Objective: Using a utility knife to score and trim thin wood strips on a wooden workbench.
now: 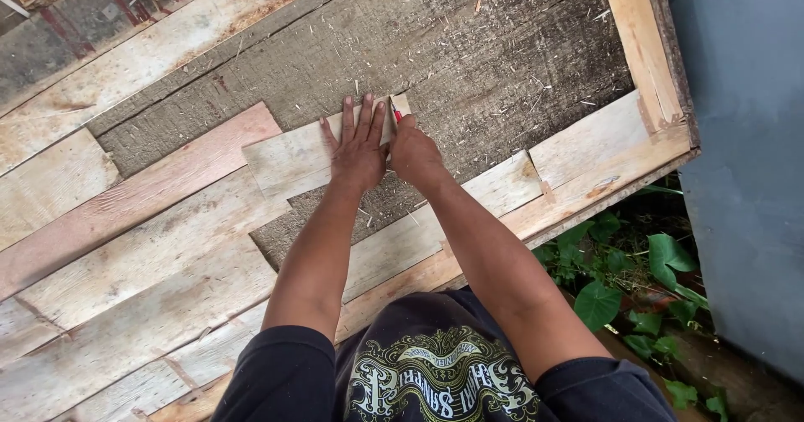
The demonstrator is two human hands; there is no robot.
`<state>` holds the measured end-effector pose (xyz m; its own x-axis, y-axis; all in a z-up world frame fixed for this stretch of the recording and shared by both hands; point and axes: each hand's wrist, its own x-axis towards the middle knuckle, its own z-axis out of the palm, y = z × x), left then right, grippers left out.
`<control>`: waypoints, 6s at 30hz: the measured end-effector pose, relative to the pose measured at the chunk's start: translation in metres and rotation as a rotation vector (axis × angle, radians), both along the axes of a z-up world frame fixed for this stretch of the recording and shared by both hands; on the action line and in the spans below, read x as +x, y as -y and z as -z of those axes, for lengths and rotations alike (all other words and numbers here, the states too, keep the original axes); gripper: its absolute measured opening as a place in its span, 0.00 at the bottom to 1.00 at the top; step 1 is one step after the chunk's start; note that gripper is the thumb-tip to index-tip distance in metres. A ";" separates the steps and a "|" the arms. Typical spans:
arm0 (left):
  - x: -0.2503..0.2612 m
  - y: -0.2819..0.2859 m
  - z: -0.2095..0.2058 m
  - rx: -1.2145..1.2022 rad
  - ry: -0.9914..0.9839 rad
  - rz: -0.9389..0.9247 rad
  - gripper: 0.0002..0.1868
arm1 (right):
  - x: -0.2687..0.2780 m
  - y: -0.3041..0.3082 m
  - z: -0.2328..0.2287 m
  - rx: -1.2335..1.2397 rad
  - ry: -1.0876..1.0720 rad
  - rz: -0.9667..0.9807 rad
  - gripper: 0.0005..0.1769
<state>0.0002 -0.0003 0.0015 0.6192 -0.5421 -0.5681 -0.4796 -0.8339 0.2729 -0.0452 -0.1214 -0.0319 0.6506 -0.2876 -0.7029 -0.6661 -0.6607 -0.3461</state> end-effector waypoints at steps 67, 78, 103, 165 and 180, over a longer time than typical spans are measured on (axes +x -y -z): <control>0.004 -0.001 0.000 0.024 -0.074 -0.008 0.42 | -0.008 0.000 -0.011 -0.041 0.153 0.023 0.18; 0.001 0.005 -0.005 0.055 -0.070 -0.037 0.43 | 0.013 0.011 -0.012 0.047 0.020 0.017 0.18; 0.000 0.010 -0.022 0.095 -0.087 -0.054 0.41 | 0.002 0.008 -0.048 0.089 -0.035 -0.022 0.17; 0.002 0.004 -0.017 0.047 -0.077 -0.027 0.42 | -0.007 0.011 0.003 0.003 0.021 -0.082 0.24; -0.003 0.007 -0.013 0.107 -0.021 -0.025 0.41 | -0.082 -0.006 -0.003 0.044 0.050 -0.065 0.18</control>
<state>-0.0029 -0.0072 0.0148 0.6190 -0.4622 -0.6350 -0.4534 -0.8705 0.1916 -0.1273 -0.1154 -0.0291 0.7016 -0.2136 -0.6798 -0.6035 -0.6854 -0.4076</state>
